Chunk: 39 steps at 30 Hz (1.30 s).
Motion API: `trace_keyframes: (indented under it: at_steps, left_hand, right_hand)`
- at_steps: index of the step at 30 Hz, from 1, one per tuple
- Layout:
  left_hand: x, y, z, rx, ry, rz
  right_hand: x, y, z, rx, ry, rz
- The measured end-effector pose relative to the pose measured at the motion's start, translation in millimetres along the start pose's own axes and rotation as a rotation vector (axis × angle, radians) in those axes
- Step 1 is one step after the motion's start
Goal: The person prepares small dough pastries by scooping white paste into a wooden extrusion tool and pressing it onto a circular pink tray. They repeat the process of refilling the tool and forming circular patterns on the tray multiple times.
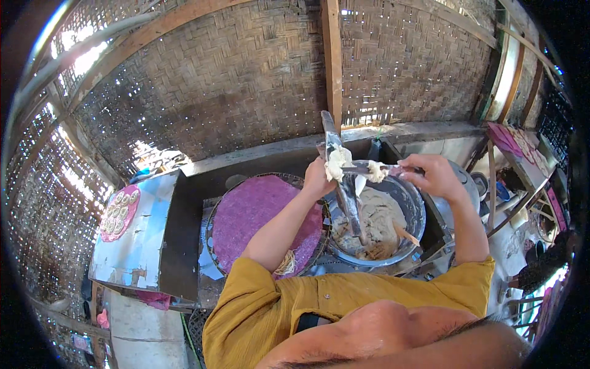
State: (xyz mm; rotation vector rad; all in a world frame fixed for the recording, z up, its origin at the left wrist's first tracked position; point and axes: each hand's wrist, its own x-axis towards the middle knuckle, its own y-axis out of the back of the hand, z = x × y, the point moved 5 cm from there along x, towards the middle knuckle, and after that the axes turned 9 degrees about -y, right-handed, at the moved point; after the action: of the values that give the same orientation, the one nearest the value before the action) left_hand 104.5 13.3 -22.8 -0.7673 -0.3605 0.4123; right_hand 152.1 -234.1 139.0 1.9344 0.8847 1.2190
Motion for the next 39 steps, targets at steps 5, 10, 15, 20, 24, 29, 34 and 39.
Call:
trace_keyframes:
  at_steps: [5, 10, 15, 20, 24, 29, 34, 39]
  left_hand:
    - [-21.4, -51.0, 33.4, 1.769, -0.465, -0.117]
    - [-36.5, -63.2, 33.8, 1.735, -0.561, -0.136]
    - [-40.5, -71.9, 22.3, 1.713, -0.583, -0.165]
    - [-39.3, -62.1, 23.2, 1.716, -0.543, -0.114]
    - [-29.1, -47.2, 24.7, 1.727, -0.539, -0.200]
    - [-25.4, -43.3, 27.3, 1.682, -0.354, -0.209]
    - [16.8, 20.8, 11.4, 0.677, -0.292, -0.208]
    - [11.2, -33.4, -16.3, 0.017, -0.017, -0.080]
  right_hand:
    - [4.5, 31.7, 10.7, -0.345, -0.082, -0.029]
    - [22.8, 47.8, -11.0, -0.503, -0.120, -0.135]
    - [44.2, 29.0, -24.4, -0.620, -0.139, -0.261]
    - [49.8, -8.2, -54.9, -0.650, -0.198, -0.317]
    - [35.2, -34.2, -64.4, -0.629, 0.218, -0.008]
    - [4.1, -26.6, -64.5, -0.683, 0.718, 0.287]
    - [-12.6, 21.2, -25.2, -0.471, 0.186, 0.544]
    - [-28.0, -80.2, 34.9, 0.731, -0.505, 0.285]
